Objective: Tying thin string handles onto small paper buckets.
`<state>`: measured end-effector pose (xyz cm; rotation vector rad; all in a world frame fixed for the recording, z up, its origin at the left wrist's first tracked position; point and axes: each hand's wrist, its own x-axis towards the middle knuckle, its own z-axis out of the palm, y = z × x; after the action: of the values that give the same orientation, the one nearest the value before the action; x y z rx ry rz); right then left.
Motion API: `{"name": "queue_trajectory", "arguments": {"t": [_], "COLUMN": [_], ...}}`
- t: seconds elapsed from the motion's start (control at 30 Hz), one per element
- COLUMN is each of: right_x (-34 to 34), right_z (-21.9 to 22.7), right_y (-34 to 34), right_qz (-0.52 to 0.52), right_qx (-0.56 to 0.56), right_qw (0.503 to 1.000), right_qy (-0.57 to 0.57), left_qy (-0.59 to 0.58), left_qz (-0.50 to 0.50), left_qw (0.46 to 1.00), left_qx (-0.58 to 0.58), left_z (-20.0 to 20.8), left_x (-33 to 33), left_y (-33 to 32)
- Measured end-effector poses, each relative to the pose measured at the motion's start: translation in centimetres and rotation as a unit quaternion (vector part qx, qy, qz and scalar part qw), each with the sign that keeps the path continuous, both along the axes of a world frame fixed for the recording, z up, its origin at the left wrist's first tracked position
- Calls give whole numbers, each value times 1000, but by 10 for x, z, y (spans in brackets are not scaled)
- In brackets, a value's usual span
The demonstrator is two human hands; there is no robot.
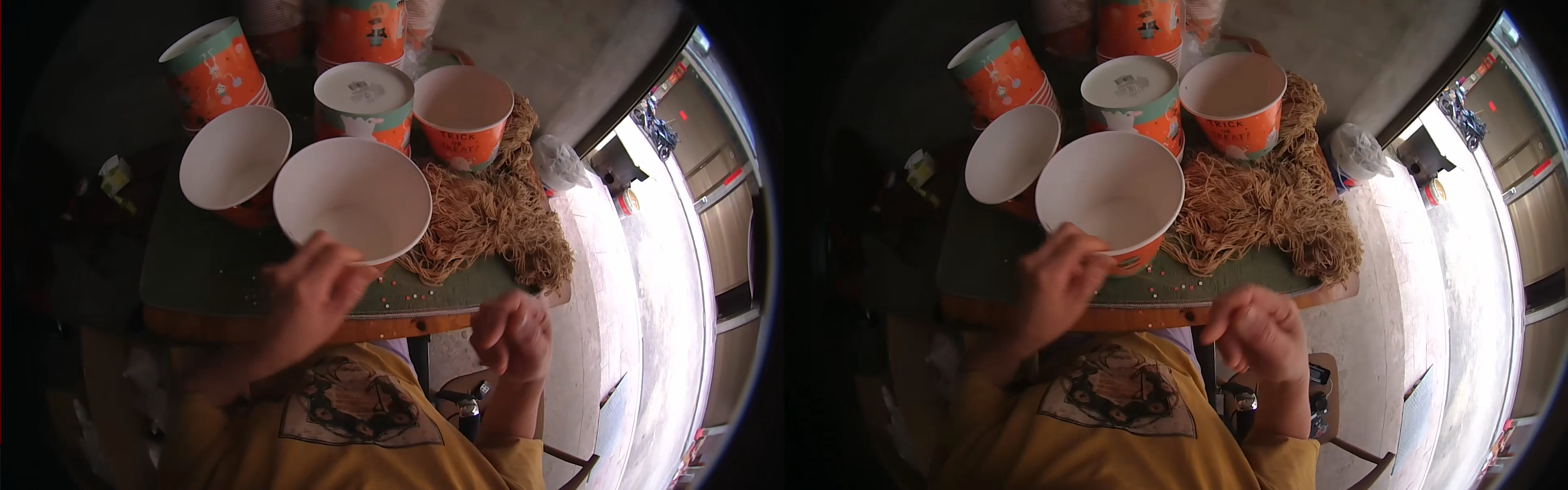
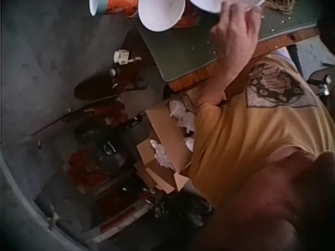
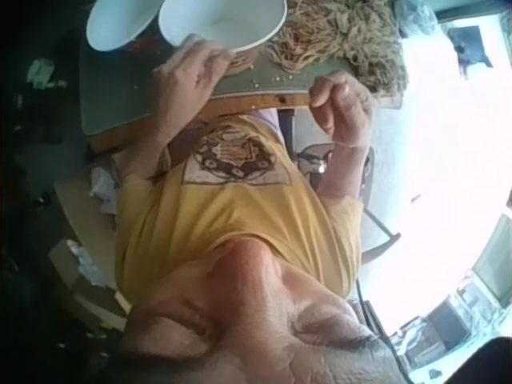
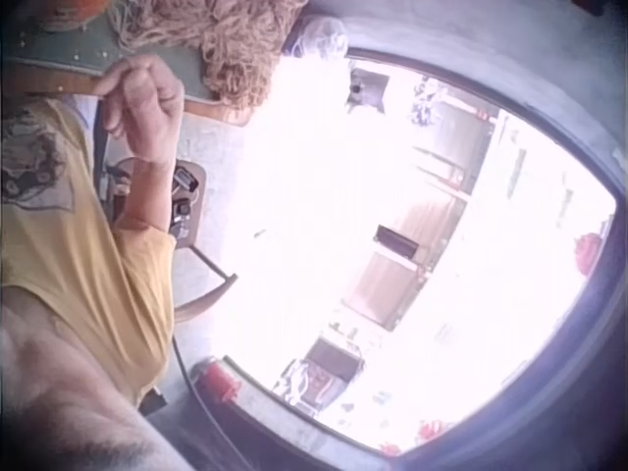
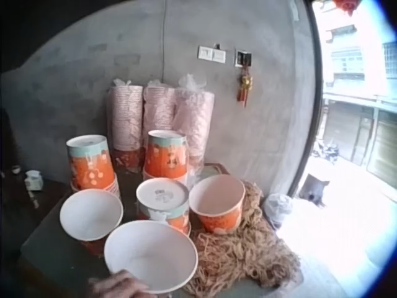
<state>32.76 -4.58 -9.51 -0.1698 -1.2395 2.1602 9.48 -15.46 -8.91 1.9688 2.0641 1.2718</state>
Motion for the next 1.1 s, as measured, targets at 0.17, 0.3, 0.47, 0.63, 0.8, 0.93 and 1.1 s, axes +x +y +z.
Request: {"name": "queue_trajectory", "arguments": {"t": [0.17, 0.3, 0.47, 0.63, 0.8, 0.93, 1.1], "right_x": [-36, -64, -78, -76, -76, -73, -55], "right_z": [1, -1, -7, -8, -1, -2, -15], "right_y": [23, 20, 15, 8, -6, -13, 5], "right_qz": [68, 101, 151, 168, 200, 156, 89], "right_qx": [-225, -372, -420, -457, -474, -452, -349], "right_qw": [967, 912, 875, 849, 846, 872, 932], "right_qy": [101, 142, 189, 204, 138, 103, 37], "left_qy": [108, 89, 12, 90, -332, -524, -432], "left_qz": [-30, -31, -28, -5, -183, -222, -171], "left_qw": [993, 996, 998, 981, 925, 818, 856], "left_qx": [42, 1, 51, 169, 2, -79, -227], "left_z": [10, 5, 5, -2, -24, -40, -34], "left_x": [-76, -99, -92, -41, 37, 49, 33], "left_y": [-1, 1, 3, -33, -28, -19, -28]}}
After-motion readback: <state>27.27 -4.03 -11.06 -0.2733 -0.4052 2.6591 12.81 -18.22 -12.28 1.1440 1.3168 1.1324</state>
